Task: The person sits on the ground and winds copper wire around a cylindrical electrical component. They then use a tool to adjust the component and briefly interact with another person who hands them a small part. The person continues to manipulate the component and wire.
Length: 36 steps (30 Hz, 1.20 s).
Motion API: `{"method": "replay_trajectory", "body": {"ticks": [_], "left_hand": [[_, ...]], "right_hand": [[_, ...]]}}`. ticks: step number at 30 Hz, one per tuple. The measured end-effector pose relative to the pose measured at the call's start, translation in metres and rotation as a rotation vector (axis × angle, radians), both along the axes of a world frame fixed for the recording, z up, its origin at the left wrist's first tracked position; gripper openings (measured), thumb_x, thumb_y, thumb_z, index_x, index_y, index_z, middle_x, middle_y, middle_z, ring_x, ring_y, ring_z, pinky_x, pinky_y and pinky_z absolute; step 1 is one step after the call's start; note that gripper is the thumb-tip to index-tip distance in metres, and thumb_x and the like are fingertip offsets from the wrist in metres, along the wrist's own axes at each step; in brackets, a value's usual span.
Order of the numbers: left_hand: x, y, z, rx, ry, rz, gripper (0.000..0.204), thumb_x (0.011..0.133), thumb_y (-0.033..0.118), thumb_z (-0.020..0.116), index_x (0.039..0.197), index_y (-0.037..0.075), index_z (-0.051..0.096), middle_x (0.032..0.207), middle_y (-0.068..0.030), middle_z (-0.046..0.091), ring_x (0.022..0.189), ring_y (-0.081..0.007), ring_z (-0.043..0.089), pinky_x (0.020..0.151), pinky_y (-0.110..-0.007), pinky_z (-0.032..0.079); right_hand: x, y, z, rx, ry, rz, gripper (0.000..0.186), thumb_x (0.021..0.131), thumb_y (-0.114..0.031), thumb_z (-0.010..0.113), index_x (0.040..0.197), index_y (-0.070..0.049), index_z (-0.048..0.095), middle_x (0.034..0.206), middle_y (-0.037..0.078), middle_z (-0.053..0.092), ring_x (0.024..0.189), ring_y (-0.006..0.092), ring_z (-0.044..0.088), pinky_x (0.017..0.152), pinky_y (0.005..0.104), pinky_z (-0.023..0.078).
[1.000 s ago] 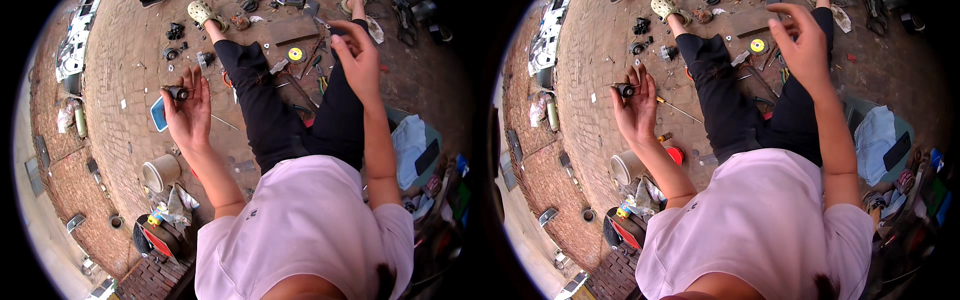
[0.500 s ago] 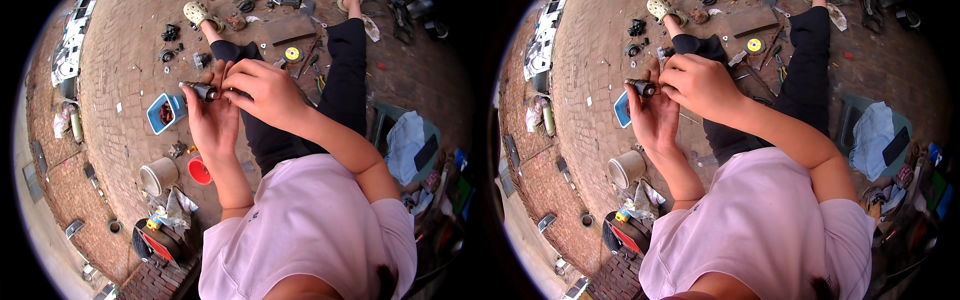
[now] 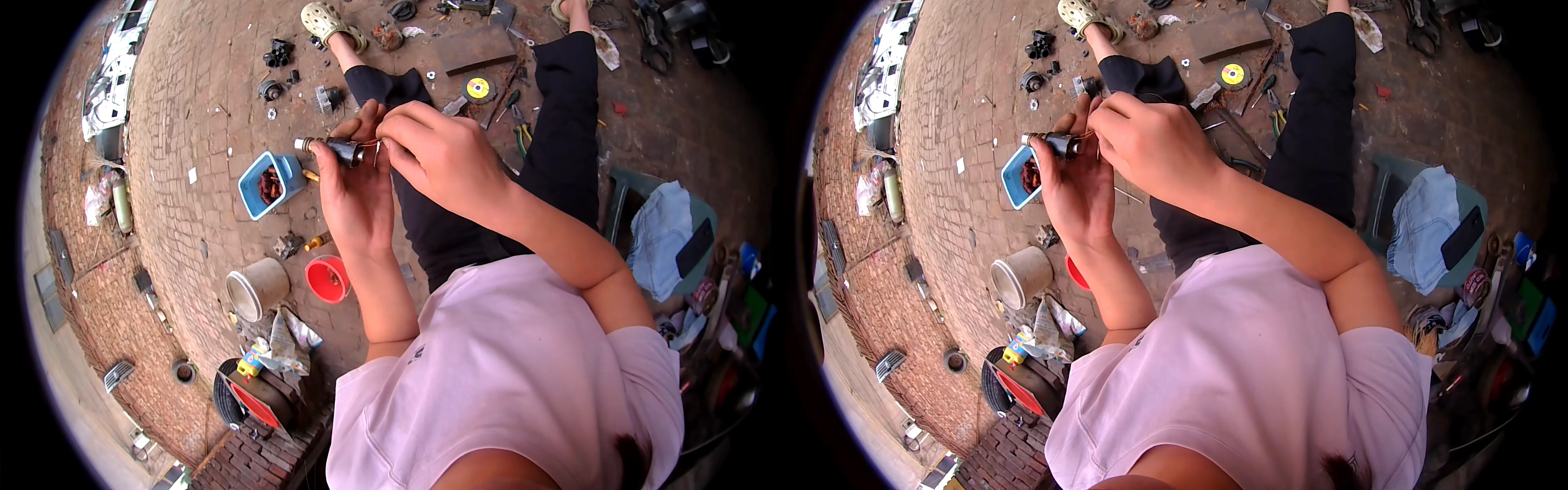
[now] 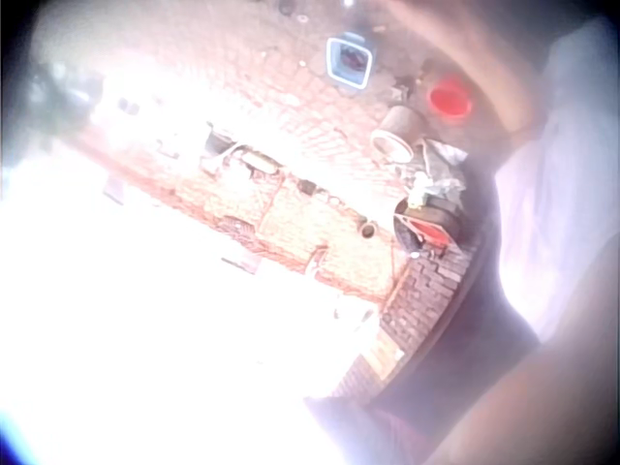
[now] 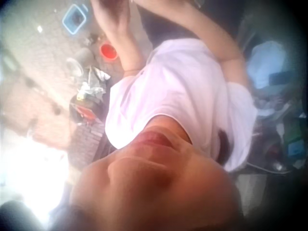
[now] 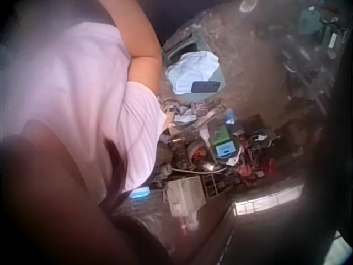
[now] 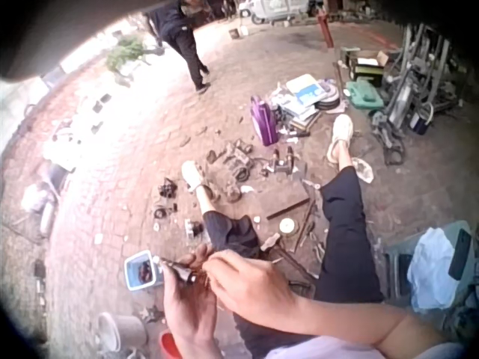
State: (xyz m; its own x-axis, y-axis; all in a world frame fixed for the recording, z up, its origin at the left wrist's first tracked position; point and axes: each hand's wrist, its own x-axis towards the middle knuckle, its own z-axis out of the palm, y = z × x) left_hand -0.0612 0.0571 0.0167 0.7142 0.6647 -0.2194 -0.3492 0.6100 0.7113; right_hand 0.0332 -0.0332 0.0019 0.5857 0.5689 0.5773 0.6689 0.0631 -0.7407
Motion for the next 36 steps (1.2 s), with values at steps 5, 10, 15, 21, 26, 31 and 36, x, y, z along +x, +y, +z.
{"method": "replay_trajectory", "body": {"ticks": [5,10,15,21,26,31,36], "left_hand": [[-0.002,-0.001,-0.004,0.010,-0.002,-0.011,0.049,0.099,0.044,0.037,0.115,0.000,0.054,0.128,-0.0205,0.053,0.125,-0.0297,0.045,0.103,-0.041,0.037],[-0.001,-0.002,-0.005,0.004,0.007,-0.023,0.049,0.099,0.044,0.038,0.113,0.000,0.054,0.126,-0.0208,0.054,0.122,-0.0310,0.047,0.102,-0.042,0.039],[-0.005,0.004,-0.014,-0.028,0.004,-0.022,0.049,0.099,0.043,0.039,0.112,-0.001,0.055,0.125,-0.0213,0.055,0.121,-0.0316,0.049,0.101,-0.042,0.040],[-0.002,-0.002,-0.007,-0.221,-0.094,-0.117,0.048,0.099,0.041,0.040,0.106,-0.002,0.058,0.118,-0.0252,0.058,0.110,-0.0295,0.055,0.092,-0.038,0.044],[0.008,0.001,-0.009,-0.236,-0.100,-0.201,0.044,0.100,0.037,0.040,0.102,-0.002,0.060,0.114,-0.0318,0.058,0.096,-0.0274,0.061,0.080,-0.033,0.047],[0.014,0.001,-0.004,-0.150,-0.035,-0.223,0.044,0.099,0.038,0.041,0.098,-0.002,0.059,0.110,-0.0284,0.061,0.106,-0.0323,0.058,0.086,-0.037,0.047],[0.016,0.009,-0.009,-0.348,-0.035,-0.223,0.043,0.098,0.039,0.043,0.096,-0.001,0.059,0.111,-0.0250,0.061,0.113,-0.0340,0.055,0.092,-0.042,0.047]], "right_hand": [[0.002,0.000,0.004,-0.030,0.133,0.085,0.010,0.076,-0.006,0.064,0.082,-0.001,0.058,0.078,0.008,0.060,0.063,0.0276,0.062,0.056,0.0352,0.050],[-0.001,-0.003,0.001,-0.094,0.870,0.430,0.013,0.083,-0.008,0.054,0.086,0.003,0.060,0.081,0.012,0.065,0.065,0.0200,0.063,0.063,0.0311,0.049],[-0.002,-0.004,-0.008,-0.065,0.827,0.493,0.016,0.085,-0.009,0.051,0.084,0.003,0.061,0.076,0.012,0.062,0.070,0.0175,0.060,0.066,0.0306,0.046],[0.010,-0.019,0.002,-0.025,0.953,0.591,0.013,0.084,-0.004,0.047,0.081,0.003,0.058,0.078,0.005,0.056,0.075,0.0120,0.053,0.070,0.0277,0.044],[0.013,-0.028,0.004,0.112,1.138,0.603,0.015,0.091,-0.005,0.044,0.089,0.002,0.058,0.085,-0.002,0.055,0.073,0.0058,0.047,0.067,0.0222,0.040],[0.010,-0.030,0.008,0.077,1.095,0.552,0.015,0.091,-0.007,0.045,0.088,-0.001,0.059,0.080,-0.005,0.053,0.067,0.0022,0.041,0.059,0.0197,0.035],[0.009,-0.022,-0.005,0.041,0.817,0.442,0.014,0.088,-0.003,0.047,0.089,0.002,0.060,0.085,0.004,0.059,0.075,0.0152,0.057,0.068,0.0289,0.046]]}}
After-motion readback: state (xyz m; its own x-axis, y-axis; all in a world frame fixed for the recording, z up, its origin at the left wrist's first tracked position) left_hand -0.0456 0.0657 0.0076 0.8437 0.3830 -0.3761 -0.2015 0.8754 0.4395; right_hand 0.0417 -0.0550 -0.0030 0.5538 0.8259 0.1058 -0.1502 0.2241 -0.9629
